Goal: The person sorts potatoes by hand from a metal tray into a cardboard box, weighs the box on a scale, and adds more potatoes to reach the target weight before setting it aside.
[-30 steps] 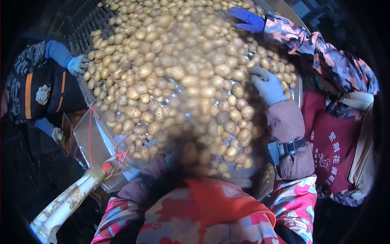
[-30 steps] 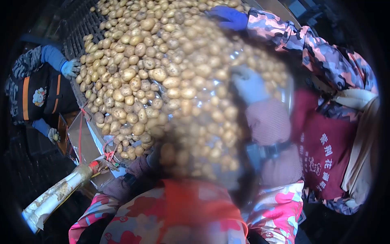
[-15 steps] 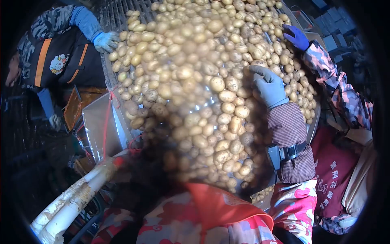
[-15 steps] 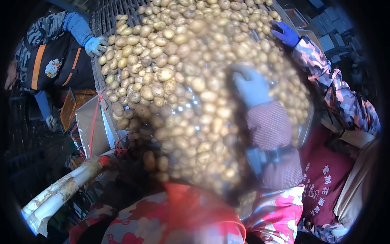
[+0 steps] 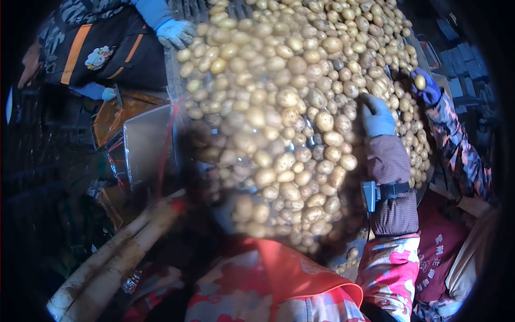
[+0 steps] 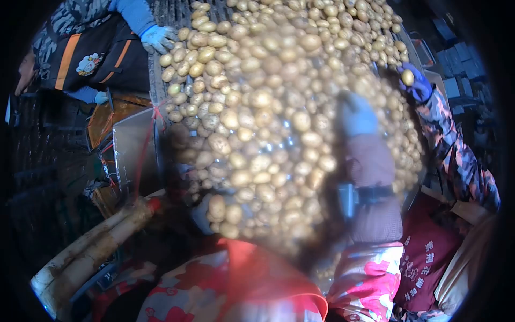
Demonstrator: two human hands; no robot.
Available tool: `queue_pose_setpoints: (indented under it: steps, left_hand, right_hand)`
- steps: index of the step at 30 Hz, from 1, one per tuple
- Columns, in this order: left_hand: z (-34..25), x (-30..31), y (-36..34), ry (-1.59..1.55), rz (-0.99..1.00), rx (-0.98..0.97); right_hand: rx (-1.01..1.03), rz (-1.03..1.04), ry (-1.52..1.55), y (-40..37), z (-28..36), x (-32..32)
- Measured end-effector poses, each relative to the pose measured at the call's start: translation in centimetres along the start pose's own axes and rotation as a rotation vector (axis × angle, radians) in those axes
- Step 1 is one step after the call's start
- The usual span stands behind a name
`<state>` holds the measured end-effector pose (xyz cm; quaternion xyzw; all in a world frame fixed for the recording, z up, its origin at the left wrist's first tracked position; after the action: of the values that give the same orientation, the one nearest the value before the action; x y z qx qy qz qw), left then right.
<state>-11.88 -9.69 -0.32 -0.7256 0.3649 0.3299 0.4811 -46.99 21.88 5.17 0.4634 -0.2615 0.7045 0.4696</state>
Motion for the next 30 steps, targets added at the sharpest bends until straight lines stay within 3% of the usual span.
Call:
queue_pose_setpoints:
  steps: [2,3,5,7,8,10,11,16,20,21,22,24,26,29,30]
  left_hand:
    - [-0.6,0.6,-1.0,-0.023,-0.003,-0.016]
    - [-0.6,0.8,-1.4,-0.031,-0.011,-0.023]
    - [-1.1,1.0,-2.0,-0.044,-0.018,-0.032]
    - [-1.3,1.3,-2.8,-0.061,-0.031,-0.039]
    - [-1.5,1.4,-3.1,-0.068,-0.035,-0.04]
    - [-1.8,1.7,-3.8,-0.077,-0.044,-0.046]
    - [-1.9,1.8,-4.2,-0.083,-0.052,-0.045]
    - [-2.5,2.6,-5.5,-0.099,-0.074,-0.047]
    - [-1.9,2.5,-5.9,-0.106,-0.057,-0.019]
    - [-1.7,2.2,-5.9,-0.096,-0.042,0.005]
    - [-1.1,1.9,-5.9,-0.089,-0.025,0.033]
    - [0.2,0.9,-6.0,-0.071,0.019,0.104]
    - [2.1,-0.5,-6.1,-0.038,0.072,0.208]
    - [6.2,-2.6,-7.2,0.005,0.165,0.391]
    - [7.4,-3.0,-7.8,0.019,0.194,0.448]
  right_hand:
    - [-0.202,0.009,0.135,1.3,-0.5,0.9]
    - [-0.337,0.09,0.029,1.6,0.6,1.9]
    - [-0.27,-0.029,0.538,1.7,2.9,0.1]
    - [-0.031,-0.004,0.236,1.4,9.5,1.3]
    - [0.034,0.077,0.475,1.6,11.6,0.5]
    - [0.127,0.051,0.327,4.1,14.7,-2.0]
    - [0.176,0.111,0.396,5.4,16.4,-2.8]
    - [0.31,0.274,-0.348,10.8,22.0,-8.1]
    - [0.3,0.293,0.134,10.0,19.1,-7.4]
    - [0.16,0.387,0.635,9.1,16.8,-8.0]
    - [-0.001,0.513,0.942,6.5,16.3,-5.5]
    - [-0.323,0.566,1.455,-0.8,15.8,-1.0]
    - [-0.475,0.513,1.685,-6.7,12.9,0.8]
    - [-0.504,0.42,2.052,-17.0,8.5,2.2]
    - [-0.585,0.288,2.064,-20.6,6.9,2.8]
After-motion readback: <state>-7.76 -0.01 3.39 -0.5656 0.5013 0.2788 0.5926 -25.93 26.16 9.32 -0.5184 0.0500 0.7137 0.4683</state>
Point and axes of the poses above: each hand's wrist, its own y-axis towards the middle knuckle, its own x-axis out of the back of the hand, z = x × y, the point moved 3 cm from there along y, towards the middle knuckle, and after that the axes turned 1 degree about y, right-handed, at the moved point
